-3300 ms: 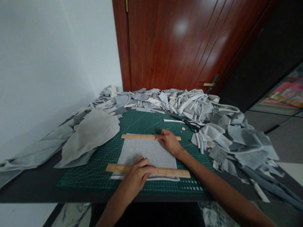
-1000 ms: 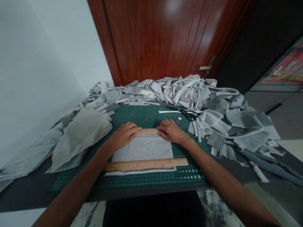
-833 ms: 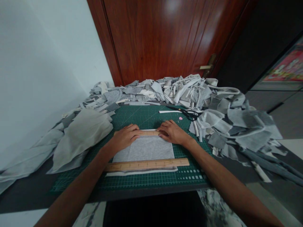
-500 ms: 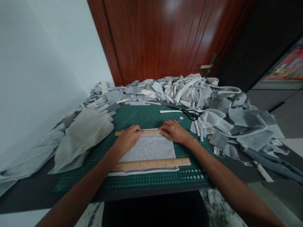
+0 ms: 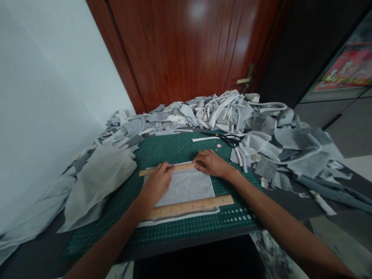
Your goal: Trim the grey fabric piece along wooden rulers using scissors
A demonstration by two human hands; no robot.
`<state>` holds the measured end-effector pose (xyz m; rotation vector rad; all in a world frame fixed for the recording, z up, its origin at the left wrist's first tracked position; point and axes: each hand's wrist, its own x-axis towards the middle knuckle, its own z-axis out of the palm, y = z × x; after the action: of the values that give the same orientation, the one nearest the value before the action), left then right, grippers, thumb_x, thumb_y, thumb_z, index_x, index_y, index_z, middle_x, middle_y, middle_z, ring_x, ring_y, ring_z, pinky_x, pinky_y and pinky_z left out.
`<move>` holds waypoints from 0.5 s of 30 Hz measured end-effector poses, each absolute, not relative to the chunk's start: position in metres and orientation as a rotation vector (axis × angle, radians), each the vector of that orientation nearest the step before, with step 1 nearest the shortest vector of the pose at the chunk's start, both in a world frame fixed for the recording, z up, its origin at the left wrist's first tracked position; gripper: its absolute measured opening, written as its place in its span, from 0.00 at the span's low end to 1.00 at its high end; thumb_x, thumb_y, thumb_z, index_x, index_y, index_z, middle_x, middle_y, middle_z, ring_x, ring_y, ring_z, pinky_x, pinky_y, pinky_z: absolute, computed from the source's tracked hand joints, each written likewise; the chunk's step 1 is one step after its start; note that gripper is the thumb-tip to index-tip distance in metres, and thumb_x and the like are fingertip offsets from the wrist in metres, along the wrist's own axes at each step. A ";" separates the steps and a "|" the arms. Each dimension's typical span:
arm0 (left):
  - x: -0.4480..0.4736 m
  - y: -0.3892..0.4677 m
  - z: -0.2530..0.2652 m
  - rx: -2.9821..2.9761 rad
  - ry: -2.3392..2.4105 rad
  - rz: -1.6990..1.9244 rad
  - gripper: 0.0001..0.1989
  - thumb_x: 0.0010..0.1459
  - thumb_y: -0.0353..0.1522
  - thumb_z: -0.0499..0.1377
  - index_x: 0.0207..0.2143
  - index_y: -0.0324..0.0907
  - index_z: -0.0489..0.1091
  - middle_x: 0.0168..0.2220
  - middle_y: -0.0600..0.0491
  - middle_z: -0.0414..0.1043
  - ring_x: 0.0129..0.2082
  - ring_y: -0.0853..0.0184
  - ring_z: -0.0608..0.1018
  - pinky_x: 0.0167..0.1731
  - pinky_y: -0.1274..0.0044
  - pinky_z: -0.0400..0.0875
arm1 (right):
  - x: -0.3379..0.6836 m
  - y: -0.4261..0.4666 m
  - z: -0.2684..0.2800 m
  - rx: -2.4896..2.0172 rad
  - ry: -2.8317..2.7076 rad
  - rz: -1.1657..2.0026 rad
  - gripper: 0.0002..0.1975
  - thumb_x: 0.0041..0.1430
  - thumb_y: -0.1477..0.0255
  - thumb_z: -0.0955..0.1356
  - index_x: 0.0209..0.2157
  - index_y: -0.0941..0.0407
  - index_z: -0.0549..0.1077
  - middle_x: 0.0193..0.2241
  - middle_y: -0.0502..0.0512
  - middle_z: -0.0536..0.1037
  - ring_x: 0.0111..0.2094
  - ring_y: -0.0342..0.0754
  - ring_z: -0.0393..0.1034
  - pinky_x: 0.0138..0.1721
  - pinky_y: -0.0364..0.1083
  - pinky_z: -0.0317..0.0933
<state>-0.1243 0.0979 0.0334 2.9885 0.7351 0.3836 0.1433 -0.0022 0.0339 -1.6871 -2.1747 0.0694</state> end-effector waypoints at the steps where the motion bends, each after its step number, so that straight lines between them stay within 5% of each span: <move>1: -0.124 0.096 0.034 3.000 0.735 0.383 0.19 0.67 0.22 0.50 0.56 0.37 0.72 0.48 0.45 0.71 0.51 0.58 0.73 0.56 0.66 0.72 | 0.144 -0.002 0.034 -1.689 -2.171 0.072 0.10 0.68 0.70 0.68 0.48 0.56 0.77 0.45 0.58 0.77 0.50 0.54 0.69 0.53 0.54 0.55; 8: -0.124 0.090 0.029 3.051 0.730 0.414 0.18 0.70 0.29 0.52 0.58 0.35 0.71 0.47 0.44 0.70 0.52 0.55 0.72 0.56 0.61 0.72 | 0.148 -0.004 0.035 -1.680 -2.140 0.140 0.10 0.68 0.70 0.69 0.49 0.55 0.76 0.46 0.58 0.76 0.50 0.54 0.68 0.53 0.53 0.55; 15: -0.121 0.089 0.029 3.051 0.750 0.418 0.19 0.68 0.24 0.51 0.58 0.36 0.72 0.46 0.45 0.71 0.50 0.58 0.72 0.56 0.65 0.71 | 0.147 -0.003 0.032 -1.691 -2.134 0.104 0.10 0.68 0.69 0.69 0.48 0.56 0.77 0.44 0.58 0.76 0.49 0.53 0.69 0.52 0.53 0.55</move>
<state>-0.1208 0.0893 0.0288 3.0509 0.7498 0.4179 0.1469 -0.0026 0.0325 -1.6907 -2.1335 0.1044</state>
